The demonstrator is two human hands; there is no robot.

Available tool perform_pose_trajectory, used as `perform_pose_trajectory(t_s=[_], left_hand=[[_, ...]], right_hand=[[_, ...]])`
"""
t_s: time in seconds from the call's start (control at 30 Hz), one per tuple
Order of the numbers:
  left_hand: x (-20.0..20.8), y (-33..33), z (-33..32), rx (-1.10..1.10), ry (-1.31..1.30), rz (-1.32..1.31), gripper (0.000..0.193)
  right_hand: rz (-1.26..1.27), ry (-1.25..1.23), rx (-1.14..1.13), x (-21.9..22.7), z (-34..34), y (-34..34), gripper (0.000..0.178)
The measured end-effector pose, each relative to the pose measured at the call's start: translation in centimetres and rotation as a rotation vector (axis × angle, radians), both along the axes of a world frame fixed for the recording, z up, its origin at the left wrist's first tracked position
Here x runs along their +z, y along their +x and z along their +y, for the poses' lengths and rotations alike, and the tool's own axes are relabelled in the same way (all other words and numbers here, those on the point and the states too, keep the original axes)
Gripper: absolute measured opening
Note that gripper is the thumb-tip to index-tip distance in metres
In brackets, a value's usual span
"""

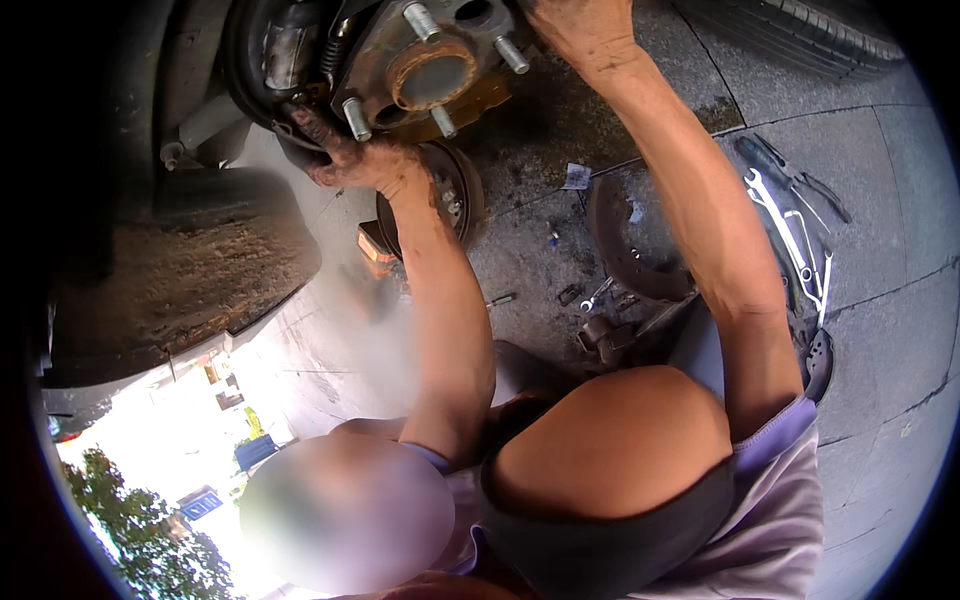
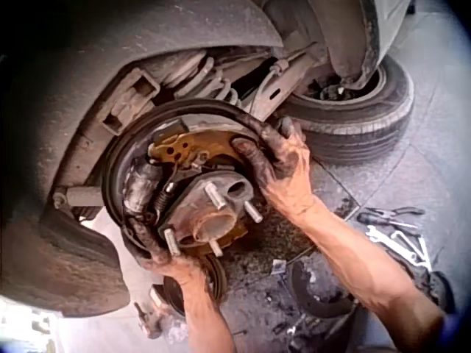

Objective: The person installs brake shoes and springs into a rear drum brake assembly using a screwdriver. They position the shoes against the backing plate, attach the return springs, and ensure the components are seated around the wheel hub.

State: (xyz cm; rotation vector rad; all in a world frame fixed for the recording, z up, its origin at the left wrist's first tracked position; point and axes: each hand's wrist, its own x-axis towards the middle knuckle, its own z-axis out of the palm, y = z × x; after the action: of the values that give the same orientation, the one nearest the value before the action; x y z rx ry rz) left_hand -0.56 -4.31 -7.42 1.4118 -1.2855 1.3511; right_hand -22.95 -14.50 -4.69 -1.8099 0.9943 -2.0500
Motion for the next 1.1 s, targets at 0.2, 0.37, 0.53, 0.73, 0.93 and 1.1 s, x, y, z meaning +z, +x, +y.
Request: perform_pose_trajectory(t_s=[0.2,0.37,0.53,0.73,0.93,1.1], left_hand=[[0.0,0.2,-0.3,-0.187,-0.021,0.095,0.059],[-0.3,2.4,-0.1,-0.230,0.058,0.159,0.059],[-1.2,2.2,-0.1,-0.113,0.056,-0.091,0.077],[0.1,-2.4,0.2,-0.204,0.097,0.338,0.061],[-0.4,0.0,-0.7,-0.416,-0.062,0.502,0.049],[0.1,4.8,-0.3,-0.398,-0.018,0.284,0.037]], right_hand=[[-0.003,0.013,-0.062,-0.7,-0.2,-0.4,0.039],[0.009,-0.018,-0.012,-1.1,-0.4,-0.3,0.040],[-0.017,-0.014,-0.030,-1.5,-0.1,0.3,0.035],[-0.076,-0.012,-0.005,-1.2,0.0,0.4,0.030],[0.044,0.018,-0.133,-2.1,-0.5,0.7,0.044],[-0.190,0.296,-0.039,-5.3,2.8,1.1,0.063]])
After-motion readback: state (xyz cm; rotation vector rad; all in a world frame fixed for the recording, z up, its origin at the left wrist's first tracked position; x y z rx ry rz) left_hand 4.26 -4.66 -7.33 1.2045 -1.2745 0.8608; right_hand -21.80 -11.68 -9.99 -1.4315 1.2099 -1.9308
